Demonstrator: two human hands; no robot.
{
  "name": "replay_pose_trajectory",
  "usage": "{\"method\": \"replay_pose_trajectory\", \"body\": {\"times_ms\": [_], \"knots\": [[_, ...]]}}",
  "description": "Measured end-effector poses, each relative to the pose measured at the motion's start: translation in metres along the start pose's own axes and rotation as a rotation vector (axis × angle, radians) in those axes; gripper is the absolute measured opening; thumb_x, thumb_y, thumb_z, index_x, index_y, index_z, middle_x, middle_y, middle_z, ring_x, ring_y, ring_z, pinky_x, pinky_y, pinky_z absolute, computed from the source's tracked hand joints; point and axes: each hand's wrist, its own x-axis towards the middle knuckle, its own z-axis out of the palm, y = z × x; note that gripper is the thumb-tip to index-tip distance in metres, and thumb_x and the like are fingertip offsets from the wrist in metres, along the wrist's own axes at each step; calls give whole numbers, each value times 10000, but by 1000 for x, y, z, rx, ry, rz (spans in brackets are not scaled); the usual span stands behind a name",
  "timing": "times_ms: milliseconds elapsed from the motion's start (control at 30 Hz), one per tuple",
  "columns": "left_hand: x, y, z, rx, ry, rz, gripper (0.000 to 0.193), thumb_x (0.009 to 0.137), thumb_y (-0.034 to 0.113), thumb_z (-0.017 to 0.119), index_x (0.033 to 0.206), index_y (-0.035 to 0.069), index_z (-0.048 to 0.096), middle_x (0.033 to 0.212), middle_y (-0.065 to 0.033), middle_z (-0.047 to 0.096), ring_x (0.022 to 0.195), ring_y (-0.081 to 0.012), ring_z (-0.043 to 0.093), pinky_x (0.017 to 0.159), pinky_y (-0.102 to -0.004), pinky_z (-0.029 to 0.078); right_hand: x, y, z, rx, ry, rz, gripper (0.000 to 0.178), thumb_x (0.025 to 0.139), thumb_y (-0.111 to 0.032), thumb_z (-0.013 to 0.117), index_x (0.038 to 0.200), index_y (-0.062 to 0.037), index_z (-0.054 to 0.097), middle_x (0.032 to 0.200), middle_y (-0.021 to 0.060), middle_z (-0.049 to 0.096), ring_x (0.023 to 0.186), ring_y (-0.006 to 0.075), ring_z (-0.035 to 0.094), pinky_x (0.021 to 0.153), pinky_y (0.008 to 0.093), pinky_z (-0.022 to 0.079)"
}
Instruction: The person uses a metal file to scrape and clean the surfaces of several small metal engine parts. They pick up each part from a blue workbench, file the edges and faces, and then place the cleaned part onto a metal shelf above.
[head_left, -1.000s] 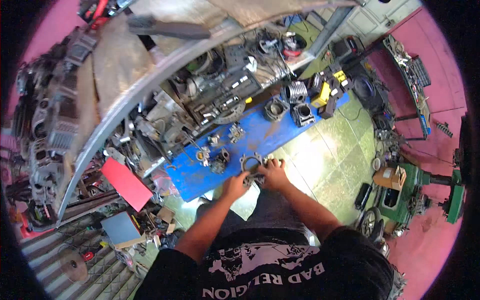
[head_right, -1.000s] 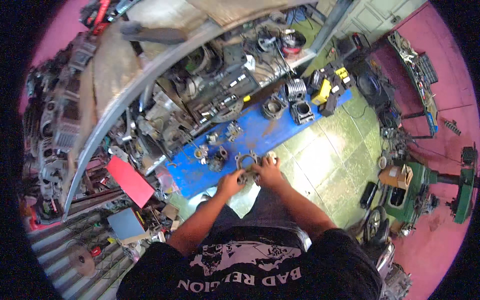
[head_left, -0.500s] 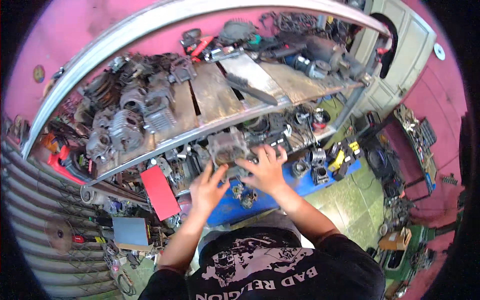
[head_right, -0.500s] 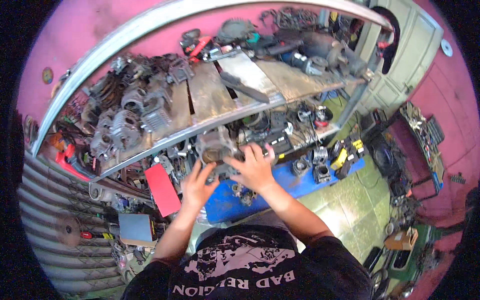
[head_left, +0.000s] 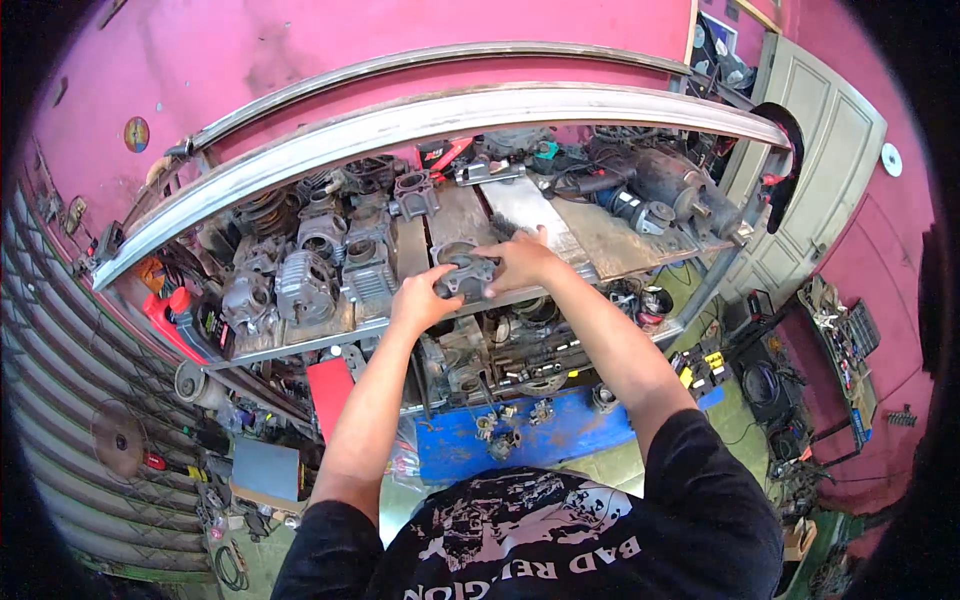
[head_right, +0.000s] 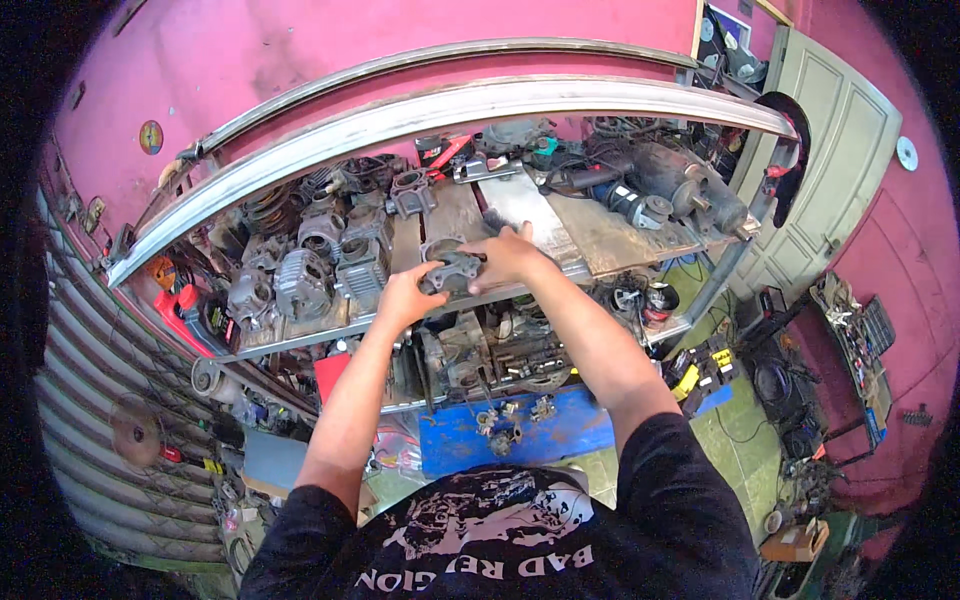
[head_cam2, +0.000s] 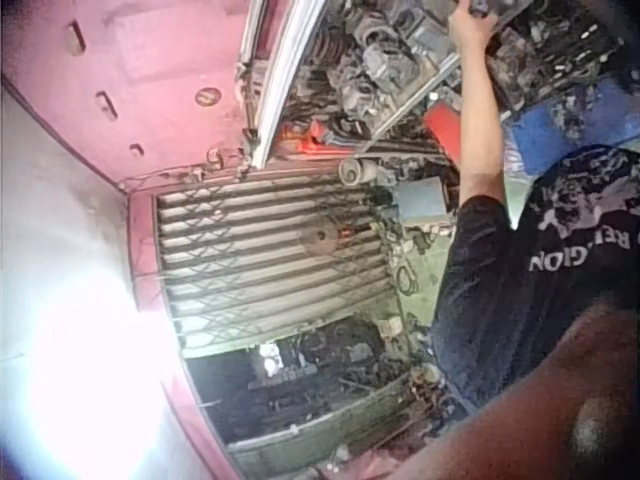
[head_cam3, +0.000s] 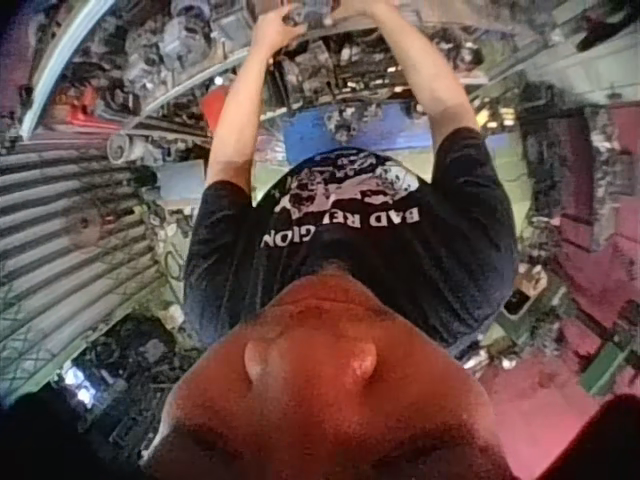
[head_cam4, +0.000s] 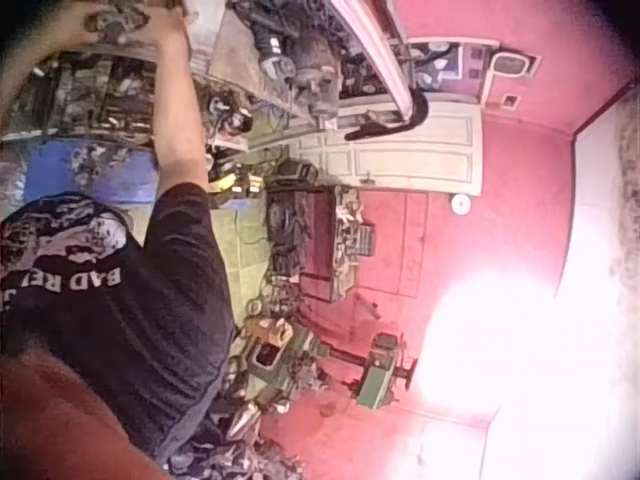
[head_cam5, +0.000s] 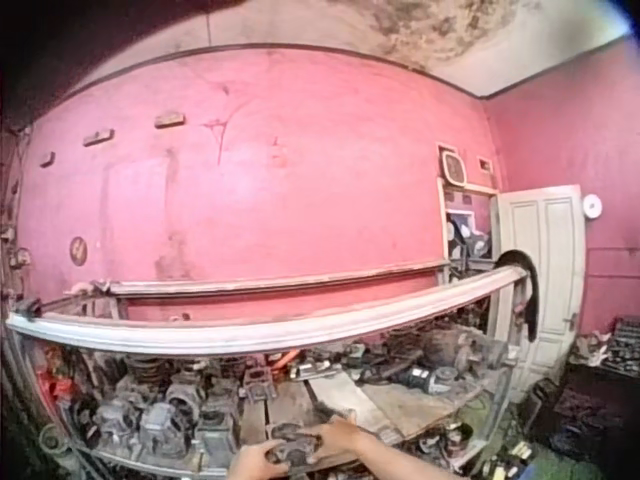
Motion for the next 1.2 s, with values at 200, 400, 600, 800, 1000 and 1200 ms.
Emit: {"method": "replay_pose_trajectory", "body": {"times_ms": [200,400,600,800,1000,1200], "knots": [[-1,0,11,-99,97,-28,943,678,367,911,1516,156,535,1134,-163,776,1039,-376,742,928,-450,594,-21,58,39,-183,200,366,738,768,-491,833,1424,-221,631,1274,156,726,1364,413,523,1153,774,176],[2,-1,9,-55,18,-180,966,650,374,932,1477,69,537,1180,-159,765,1082,-358,733,963,-437,580,-5,69,50,-266,183,406,495,905,-344,698,1353,-141,636,1143,159,760,1252,389,613,1129,733,234],[2,-3,18,-36,84,-165,796,653,365,940,1305,44,617,1165,-208,749,1117,-404,698,931,-477,560,-23,43,36,189,356,488,471,951,-341,606,1334,-67,607,1136,237,751,1184,429,667,1129,726,224],[-1,-13,16,-111,81,-133,868,632,418,972,1338,48,630,1175,-211,746,1122,-390,703,939,-475,559,-81,13,40,277,357,529,536,971,-437,631,1417,-146,570,1165,258,741,1149,446,689,1105,770,192],[-1,-10,17,-109,103,-140,843,625,369,1001,1307,15,653,1159,-209,758,1081,-333,736,934,-415,558,-87,9,63,1404,406,427,624,914,-352,779,1422,-71,551,1154,184,761,1113,313,721,1111,553,394],[0,-13,14,-136,68,-140,888,613,442,995,1322,32,649,1186,-221,747,1120,-383,717,938,-469,570,-86,3,86,464,426,431,608,825,-338,815,1352,-109,616,1089,172,766,1155,368,670,1099,699,265]]}}
